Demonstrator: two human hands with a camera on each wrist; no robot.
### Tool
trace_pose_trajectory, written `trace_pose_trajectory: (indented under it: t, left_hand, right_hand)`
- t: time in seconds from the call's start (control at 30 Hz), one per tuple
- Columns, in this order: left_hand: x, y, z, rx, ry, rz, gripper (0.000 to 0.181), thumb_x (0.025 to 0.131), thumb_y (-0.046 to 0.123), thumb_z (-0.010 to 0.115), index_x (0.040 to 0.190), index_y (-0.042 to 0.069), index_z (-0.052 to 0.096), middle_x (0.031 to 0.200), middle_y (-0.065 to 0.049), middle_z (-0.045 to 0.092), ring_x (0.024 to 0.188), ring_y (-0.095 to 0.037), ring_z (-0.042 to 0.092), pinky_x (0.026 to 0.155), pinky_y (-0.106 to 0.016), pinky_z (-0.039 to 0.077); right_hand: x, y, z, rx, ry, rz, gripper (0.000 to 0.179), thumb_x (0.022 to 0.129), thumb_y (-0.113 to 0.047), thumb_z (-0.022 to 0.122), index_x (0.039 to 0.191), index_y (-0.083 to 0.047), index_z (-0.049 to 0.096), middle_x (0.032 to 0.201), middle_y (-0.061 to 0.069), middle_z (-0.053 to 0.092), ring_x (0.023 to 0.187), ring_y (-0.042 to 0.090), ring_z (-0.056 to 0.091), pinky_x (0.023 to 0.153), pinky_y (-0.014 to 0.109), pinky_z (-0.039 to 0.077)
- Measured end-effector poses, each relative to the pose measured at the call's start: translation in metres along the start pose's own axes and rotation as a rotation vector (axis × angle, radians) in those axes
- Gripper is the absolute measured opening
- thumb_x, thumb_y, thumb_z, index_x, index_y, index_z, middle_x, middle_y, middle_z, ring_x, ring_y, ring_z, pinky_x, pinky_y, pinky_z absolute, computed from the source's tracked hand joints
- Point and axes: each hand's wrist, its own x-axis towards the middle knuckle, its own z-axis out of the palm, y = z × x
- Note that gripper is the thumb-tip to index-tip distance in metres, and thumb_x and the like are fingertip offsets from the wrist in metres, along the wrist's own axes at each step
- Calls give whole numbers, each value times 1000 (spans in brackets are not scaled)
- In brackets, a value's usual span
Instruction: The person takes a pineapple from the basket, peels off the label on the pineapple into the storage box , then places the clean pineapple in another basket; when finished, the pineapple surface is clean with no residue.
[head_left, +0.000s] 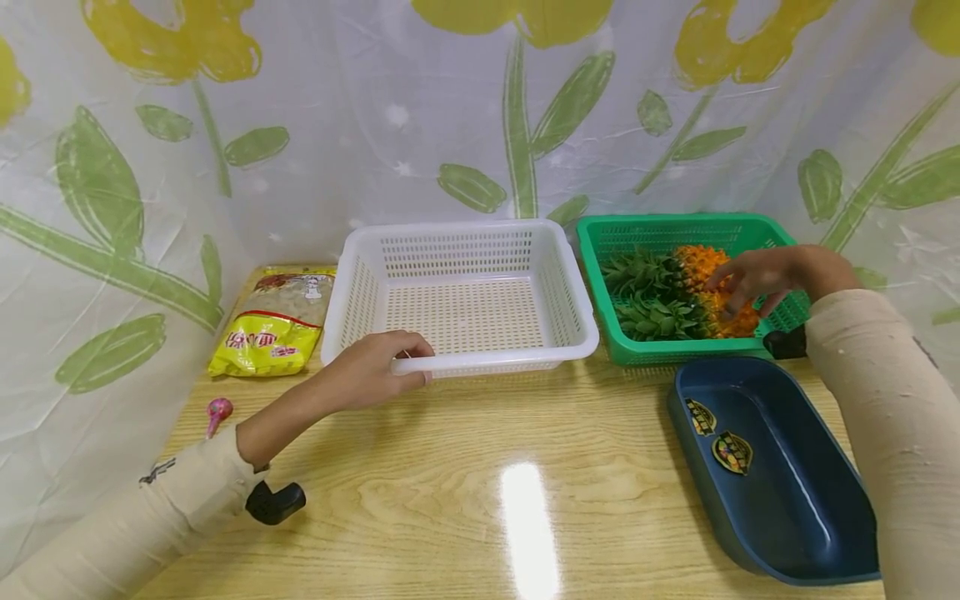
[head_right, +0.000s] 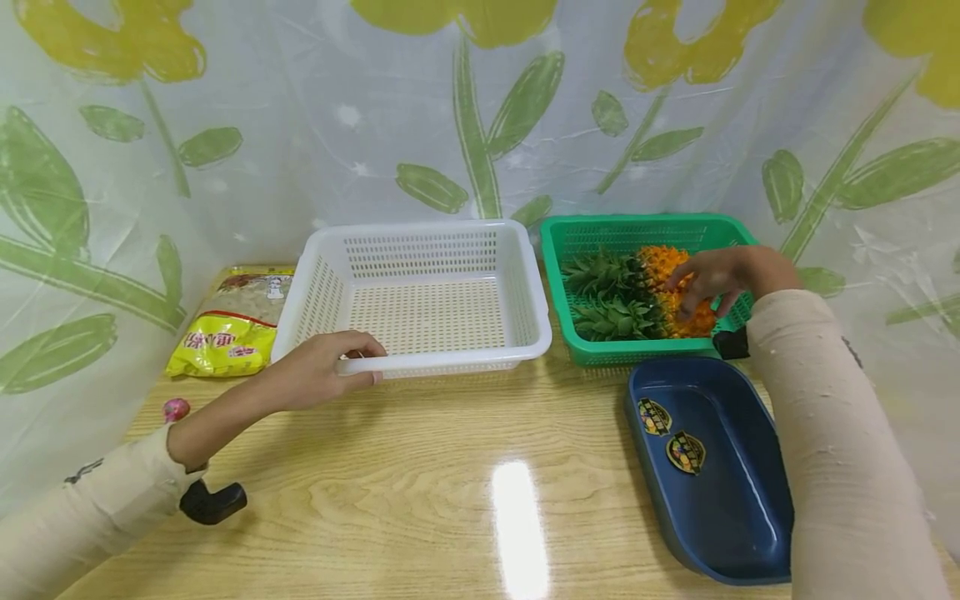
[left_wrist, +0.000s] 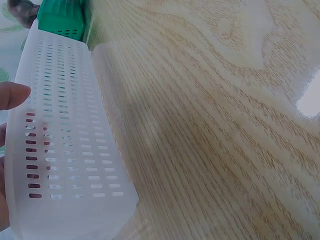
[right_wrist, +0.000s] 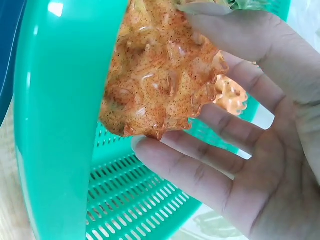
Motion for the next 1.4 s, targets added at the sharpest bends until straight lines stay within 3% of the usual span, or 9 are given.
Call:
trace_pose_trajectory:
  t: [0.4, 0.7, 0.97, 1.13, 1.4]
  left_hand:
    - [1, -1, 0, 2, -2, -3, 17, 91, 26, 74, 106, 18, 69, 95, 5, 69, 86, -14, 59, 80, -36, 48]
    - [1, -3, -1, -3, -13, -2, 18, 91, 27, 74, 106, 18, 69, 97, 5, 69, 92, -15, 61, 86, -40, 49]
    - [-2, -3, -6, -10, -7, -5, 24, 93, 29, 72, 114, 17, 68, 107, 2, 70, 100, -19, 64, 89, -44, 51]
    - [-6, -2, -12, -18, 10, -11, 28, 96, 31, 68, 118, 14, 68, 111, -1, 70, 105, -22, 64, 91, -46, 52]
    - [-10, -2, -19, -24, 55, -9, 32, 96, 37, 67, 119, 15, 67, 111, -2, 70, 101, -21, 64, 89, -45, 52]
  right_hand:
    - [-2, 4, -3, 42, 11, -25, 80, 97, -34, 67, 153, 7, 26, 151, 44, 23, 136, 57, 34, 97, 54, 51]
    - [-6, 0, -5, -10, 62, -62, 75, 99, -35, 63, 151, 8, 29, 147, 40, 37, 131, 52, 45, 97, 56, 51]
    - [-7, 0, -7, -14, 104, -90, 77, 100, -35, 62, 152, 8, 27, 151, 39, 34, 132, 52, 46, 98, 56, 51]
    - [-10, -4, -6, -38, 172, -130, 75, 99, -34, 64, 151, 9, 31, 148, 38, 38, 127, 51, 51, 94, 54, 53]
    - [-28, -19, 0, -71, 332, -209, 68, 96, -36, 68, 149, -2, 43, 146, 25, 49, 127, 47, 52, 93, 56, 52]
